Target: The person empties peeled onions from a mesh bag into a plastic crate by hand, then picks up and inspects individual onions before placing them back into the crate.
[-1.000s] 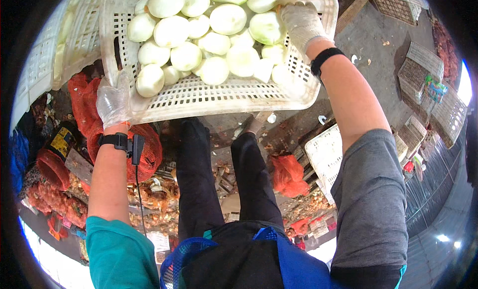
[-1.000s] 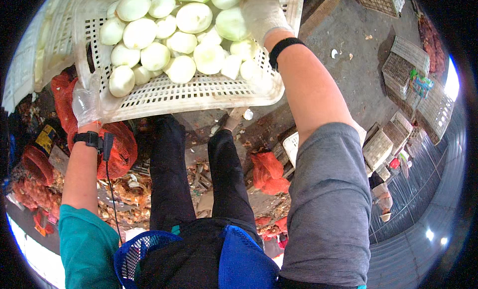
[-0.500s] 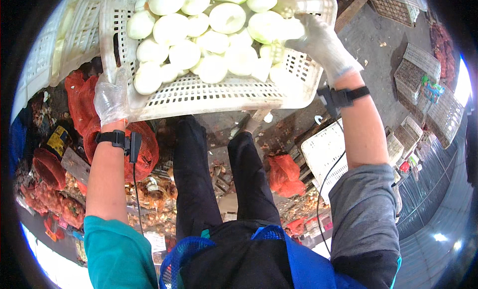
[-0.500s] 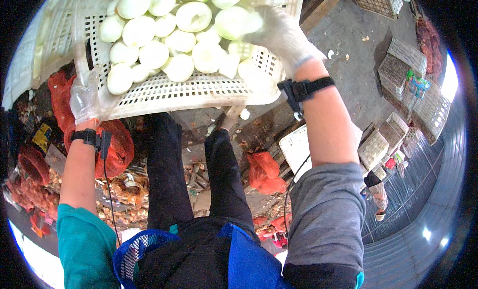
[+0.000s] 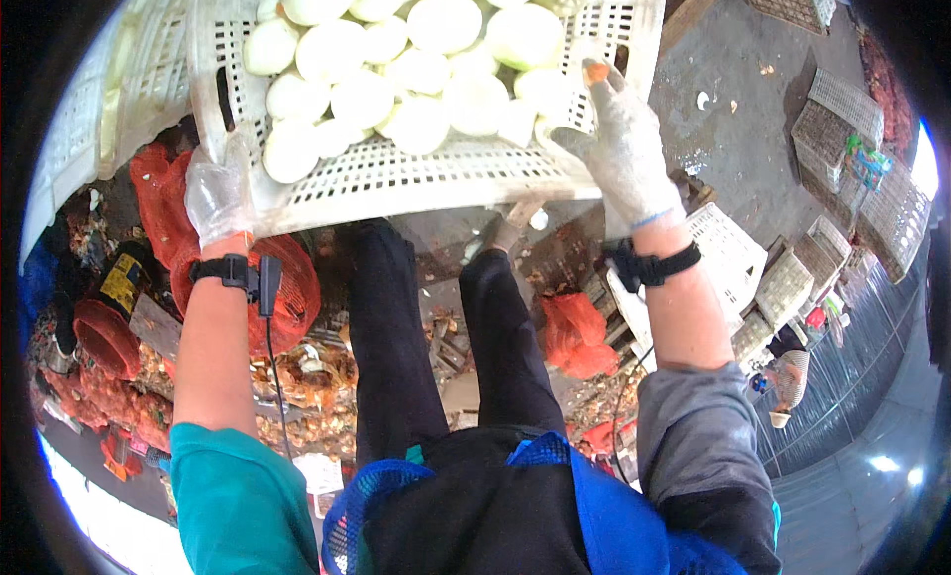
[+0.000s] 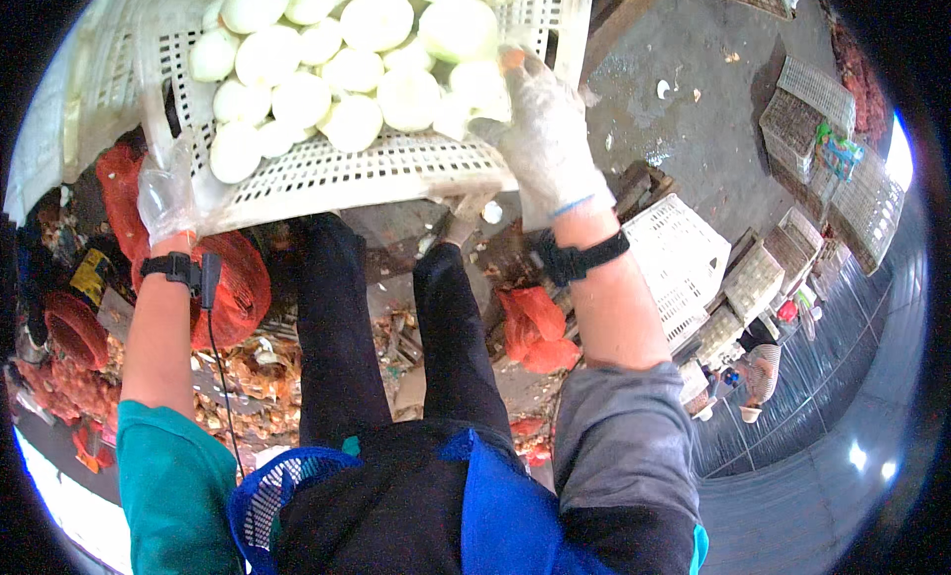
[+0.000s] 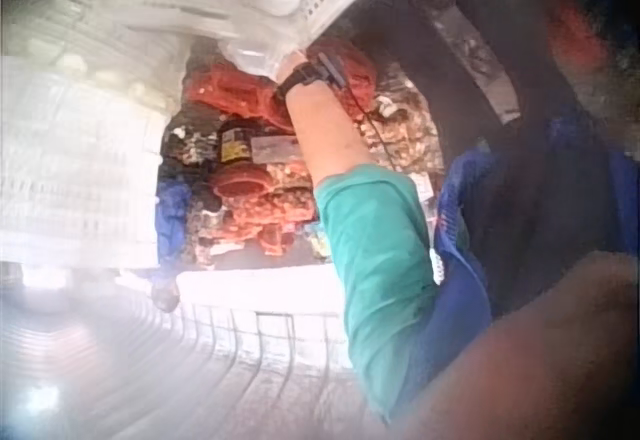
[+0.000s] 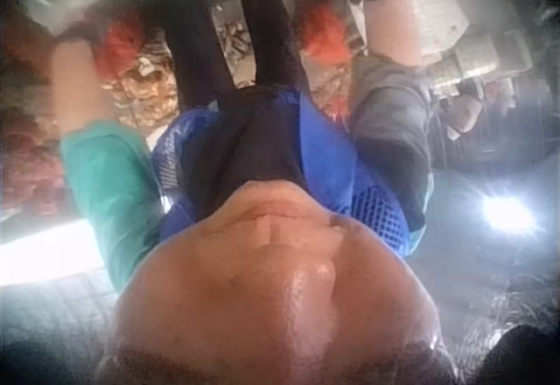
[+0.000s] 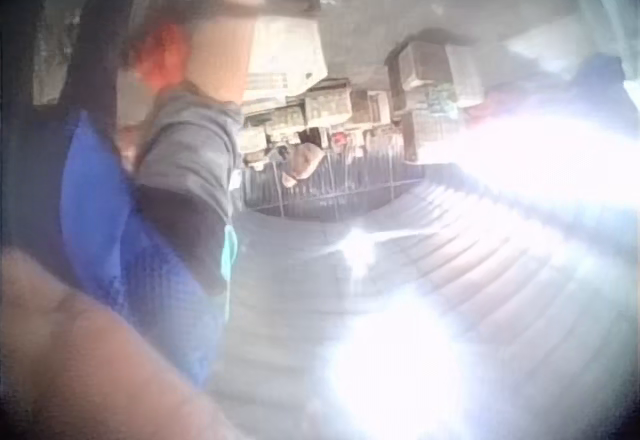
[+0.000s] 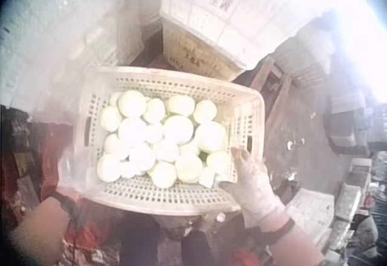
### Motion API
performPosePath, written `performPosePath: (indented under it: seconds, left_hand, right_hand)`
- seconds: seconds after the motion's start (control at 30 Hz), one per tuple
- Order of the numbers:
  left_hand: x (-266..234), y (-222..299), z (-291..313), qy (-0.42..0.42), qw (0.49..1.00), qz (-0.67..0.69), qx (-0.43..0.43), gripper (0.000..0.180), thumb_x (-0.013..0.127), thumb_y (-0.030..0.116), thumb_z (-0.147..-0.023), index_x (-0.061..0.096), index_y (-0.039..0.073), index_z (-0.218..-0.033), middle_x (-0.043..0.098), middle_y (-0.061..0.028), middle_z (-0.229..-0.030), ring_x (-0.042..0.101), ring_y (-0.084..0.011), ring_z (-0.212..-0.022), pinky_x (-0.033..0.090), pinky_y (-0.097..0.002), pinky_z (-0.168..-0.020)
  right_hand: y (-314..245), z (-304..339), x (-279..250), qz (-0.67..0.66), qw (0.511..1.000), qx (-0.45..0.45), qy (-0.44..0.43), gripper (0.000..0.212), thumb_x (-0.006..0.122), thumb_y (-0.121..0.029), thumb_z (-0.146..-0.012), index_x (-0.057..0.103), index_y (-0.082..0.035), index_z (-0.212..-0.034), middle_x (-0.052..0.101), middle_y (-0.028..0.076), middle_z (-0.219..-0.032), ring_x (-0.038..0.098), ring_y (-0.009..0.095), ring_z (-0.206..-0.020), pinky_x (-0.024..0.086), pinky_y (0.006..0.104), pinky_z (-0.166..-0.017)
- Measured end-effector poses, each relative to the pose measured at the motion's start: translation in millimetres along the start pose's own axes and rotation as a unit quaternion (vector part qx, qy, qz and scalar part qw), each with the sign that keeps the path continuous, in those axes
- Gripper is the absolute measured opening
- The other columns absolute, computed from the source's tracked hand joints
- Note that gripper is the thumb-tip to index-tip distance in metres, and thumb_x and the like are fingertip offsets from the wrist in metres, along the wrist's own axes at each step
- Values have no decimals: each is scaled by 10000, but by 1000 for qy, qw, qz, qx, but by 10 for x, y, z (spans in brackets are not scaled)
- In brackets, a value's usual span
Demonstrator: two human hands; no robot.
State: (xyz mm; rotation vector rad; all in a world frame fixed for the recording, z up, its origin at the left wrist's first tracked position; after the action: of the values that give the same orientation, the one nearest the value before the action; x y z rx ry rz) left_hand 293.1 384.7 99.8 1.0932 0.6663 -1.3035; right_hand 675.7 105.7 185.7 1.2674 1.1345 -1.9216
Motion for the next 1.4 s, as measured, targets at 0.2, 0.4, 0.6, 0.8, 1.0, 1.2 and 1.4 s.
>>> performPosePath:
  seconds: [0.2,0.4,0.6,0.8,1.0,1.2,1.4]
  left_hand:
    - [-41,80,53,5,1000,20,7,586,661,551,-937,695,2,-1141,732,-234,-1064,696,-414,-1004,527,-478,-857]
    - [-70,151,81,2,998,66,17,601,669,537,-933,691,-14,-1171,728,-255,-1068,700,-421,-994,526,-474,-856]
    - [-64,52,45,17,998,54,5,546,675,526,-922,720,22,-1130,735,-221,-1072,699,-409,-1014,531,-478,-865]
    - [-58,69,16,4,999,35,12,513,685,500,-912,723,35,-1125,724,-249,-1064,693,-432,-1002,535,-496,-862]
    - [-78,179,45,14,999,21,24,556,670,548,-918,704,31,-1121,725,-262,-1038,693,-453,-981,542,-517,-845]
    - [-593,269,439,80,996,-3,-46,714,689,522,-900,603,-24,-1353,607,-294,-1355,605,-440,-1237,488,-496,-1039]
    - [-1187,244,1676,85,981,173,3,703,667,459,-949,555,-73,-1394,559,-287,-1427,512,-409,-1343,388,-434,-1140]
  right_hand:
    - [1,188,-98,-110,989,71,61,493,793,-173,-796,652,26,-1225,684,226,-1204,675,382,-1100,537,447,-953]
    - [49,-72,224,-121,985,106,-65,484,729,-236,-869,662,22,-1273,691,245,-1220,683,369,-1117,531,429,-984]
    - [-97,-688,549,-103,988,79,-88,427,693,-238,-896,678,-37,-1273,696,228,-1180,654,387,-1132,511,444,-1003]
    - [-678,-587,715,-63,980,-31,-187,361,682,-273,-939,721,-12,-1185,733,199,-1119,710,335,-1015,558,402,-887]
    - [-998,299,-9,-127,973,-78,-177,163,754,-130,-819,760,-110,-980,628,102,-792,665,310,-809,531,415,-699]
    - [-561,1319,-580,-215,963,65,-147,165,733,-191,-869,742,-30,-903,712,192,-913,694,359,-890,548,455,-800]
    - [34,2145,-975,-84,974,127,-168,293,757,-280,-868,729,-14,-988,718,236,-1017,686,421,-993,542,500,-879]
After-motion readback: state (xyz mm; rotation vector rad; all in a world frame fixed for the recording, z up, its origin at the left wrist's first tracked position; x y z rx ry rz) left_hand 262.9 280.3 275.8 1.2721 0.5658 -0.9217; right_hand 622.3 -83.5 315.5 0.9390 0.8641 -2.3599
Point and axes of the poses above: each hand's wrist, its own z-axis away from the middle knuckle, its own x-axis out of the palm, y = z × x, the point moved 8 cm from there along -z, towards the middle knuckle
